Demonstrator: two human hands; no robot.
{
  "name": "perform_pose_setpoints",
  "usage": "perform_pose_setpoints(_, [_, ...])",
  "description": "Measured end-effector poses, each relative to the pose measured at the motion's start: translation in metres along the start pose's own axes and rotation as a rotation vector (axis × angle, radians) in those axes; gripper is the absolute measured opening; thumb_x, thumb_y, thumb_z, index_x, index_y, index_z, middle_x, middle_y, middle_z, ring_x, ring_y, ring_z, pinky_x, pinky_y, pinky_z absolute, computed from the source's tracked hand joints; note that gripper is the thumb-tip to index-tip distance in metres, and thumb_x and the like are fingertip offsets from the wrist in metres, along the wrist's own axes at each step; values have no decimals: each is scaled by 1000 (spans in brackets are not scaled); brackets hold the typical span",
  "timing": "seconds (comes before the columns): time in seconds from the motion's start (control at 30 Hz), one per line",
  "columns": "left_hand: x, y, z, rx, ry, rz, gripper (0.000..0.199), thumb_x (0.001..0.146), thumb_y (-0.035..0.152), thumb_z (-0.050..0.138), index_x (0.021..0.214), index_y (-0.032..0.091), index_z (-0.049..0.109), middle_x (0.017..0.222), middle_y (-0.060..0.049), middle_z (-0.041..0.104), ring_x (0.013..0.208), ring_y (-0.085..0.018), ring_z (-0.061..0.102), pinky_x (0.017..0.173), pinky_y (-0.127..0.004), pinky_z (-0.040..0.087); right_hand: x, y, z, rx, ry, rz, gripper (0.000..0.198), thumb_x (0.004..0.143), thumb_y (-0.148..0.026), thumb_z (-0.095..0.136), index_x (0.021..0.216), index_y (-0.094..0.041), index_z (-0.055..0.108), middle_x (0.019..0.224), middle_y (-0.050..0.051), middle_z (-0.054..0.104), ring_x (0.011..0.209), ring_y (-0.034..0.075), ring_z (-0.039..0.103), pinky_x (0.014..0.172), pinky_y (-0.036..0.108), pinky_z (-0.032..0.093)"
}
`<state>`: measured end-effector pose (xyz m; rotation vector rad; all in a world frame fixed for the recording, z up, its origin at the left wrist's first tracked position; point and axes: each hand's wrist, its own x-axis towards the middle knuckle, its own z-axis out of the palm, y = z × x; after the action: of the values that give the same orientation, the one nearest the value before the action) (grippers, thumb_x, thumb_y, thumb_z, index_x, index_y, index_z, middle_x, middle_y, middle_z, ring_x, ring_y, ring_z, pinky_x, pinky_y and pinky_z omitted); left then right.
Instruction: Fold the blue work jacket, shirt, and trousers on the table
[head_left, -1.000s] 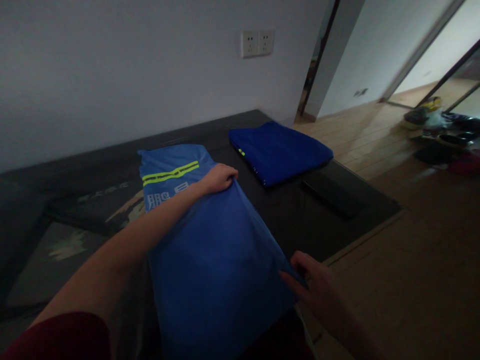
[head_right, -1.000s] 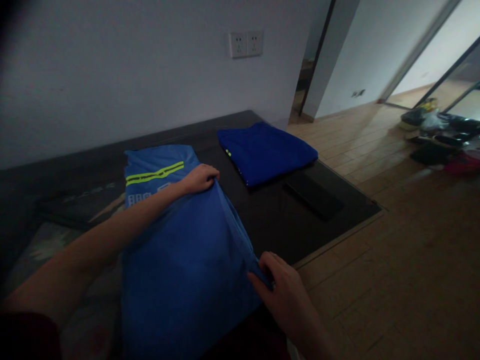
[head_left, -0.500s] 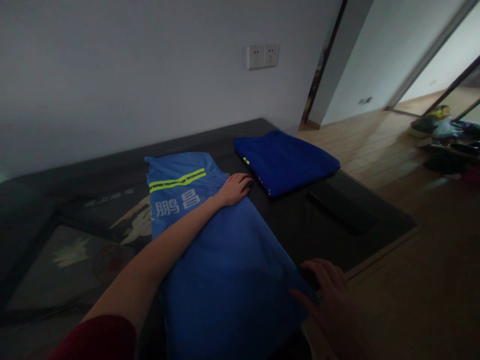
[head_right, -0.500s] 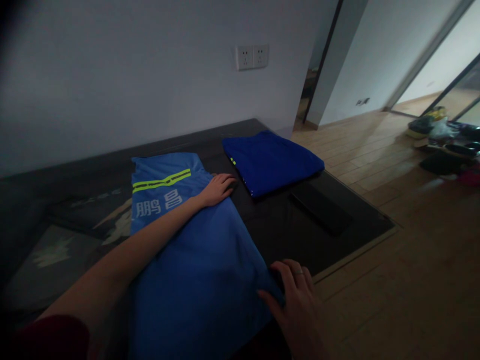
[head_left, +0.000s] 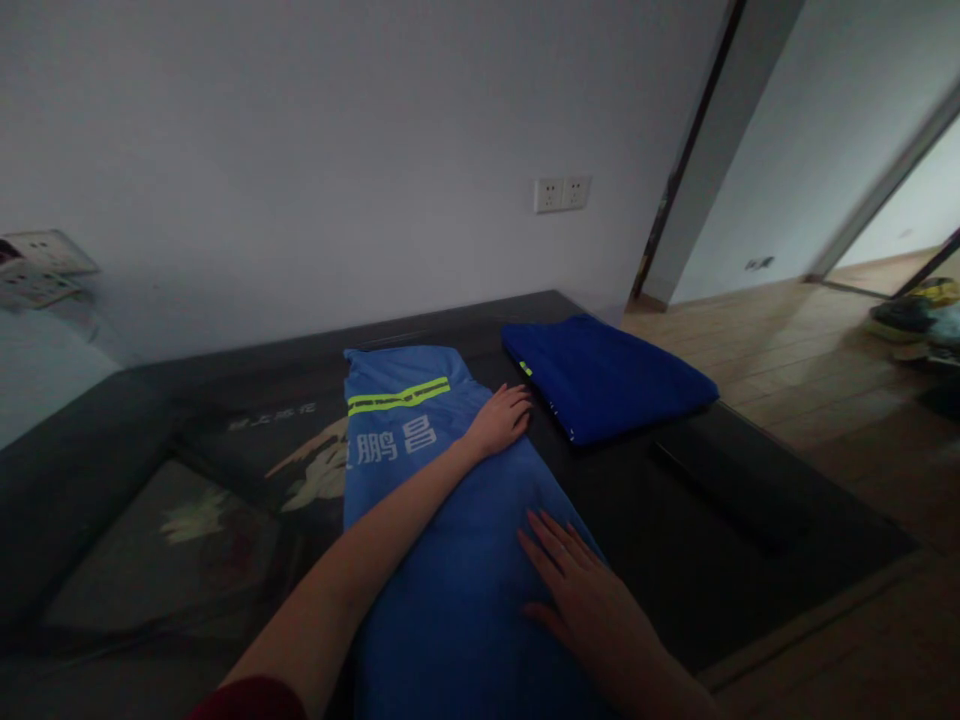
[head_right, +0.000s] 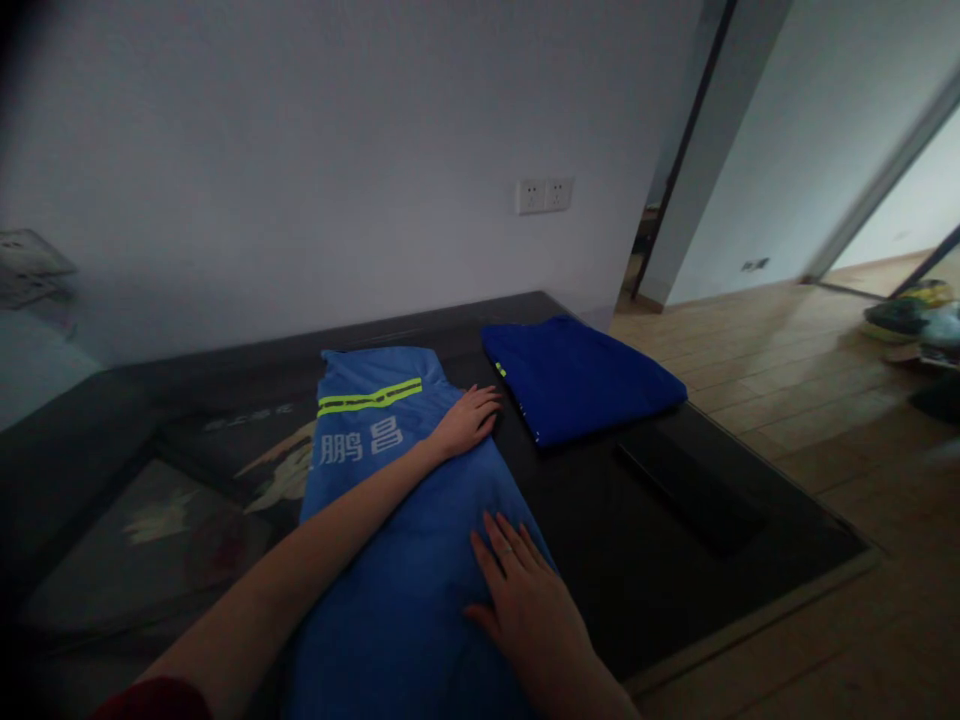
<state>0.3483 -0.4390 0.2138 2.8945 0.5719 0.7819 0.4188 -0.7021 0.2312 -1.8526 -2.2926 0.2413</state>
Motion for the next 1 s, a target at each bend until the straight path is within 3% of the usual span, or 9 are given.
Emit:
perform_pose_setpoints(0.1, [-1,4,-11,-38,130,0,26,91,16,40,106,18,61,119,-7,62,124,-17,49,116,-46,23,-5,5,8,-12,3,15,61,85,-38,59,141,-21,42,150,8,33,136,28,35,108,48,39])
perform_pose_setpoints(0.2, [-17,13,-40,-80,153,-37,26,90,14,41,107,19,60,116,-7,63,117,-17,53,115,-45,25,-10,7,7,-3,22,-5,58,88,-42,53,142,-24,41,150,6,33,137,27,33,109,48,38])
perform_pose_setpoints(0.37, [-99,20,-115,-59,-119,-43,28,92,22,42,116,23,58,119,-6,62,116,-16,54,116,-43,23,-10,7,5,11,71,-40,57,91,-50,44,140,-21,44,147,8,38,136,26,35,108,50,37])
perform_pose_setpoints(0.47, [-163,12,-140,69,-285,-182,36,95,35,40,127,24,52,137,-8,51,131,-22,42,115,-49,20,-10,8,5,14,90,-53,58,92,-52,42,139,-19,44,147,10,39,136,27,35,108,51,37])
perform_pose_setpoints(0.57, [-207,-1,-138,157,-379,-337,52,95,47,35,142,24,36,152,-11,31,141,-26,25,114,-51,20,-9,9,6,8,89,-59,58,92,-53,41,139,-19,44,147,10,39,136,27,36,108,52,36])
perform_pose_setpoints(0.63, [-219,-6,-130,181,-389,-368,54,96,46,31,146,25,28,155,-10,20,143,-25,18,115,-50,16,-9,9,6,7,91,-61,58,92,-53,40,140,-20,44,147,9,39,136,27,35,108,52,36])
perform_pose_setpoints(0.73, [-221,1,-124,200,-363,-378,50,98,41,29,145,25,30,155,-10,22,143,-23,17,116,-48,12,-9,9,5,-5,83,-59,59,92,-53,38,140,-19,44,147,9,39,136,27,34,109,51,34])
perform_pose_setpoints(0.83, [-218,30,-129,152,-371,-322,47,98,38,30,143,24,35,153,-9,28,143,-22,20,116,-48,11,-9,8,5,-20,81,-54,60,92,-54,38,140,-18,44,147,9,39,136,27,34,110,50,33])
perform_pose_setpoints(1.0, [-226,91,-136,-46,-442,-87,48,96,38,38,143,32,33,154,-4,25,143,-22,21,117,-48,11,-10,9,8,-17,104,-64,58,92,-54,39,140,-21,42,148,7,38,137,25,33,111,49,31])
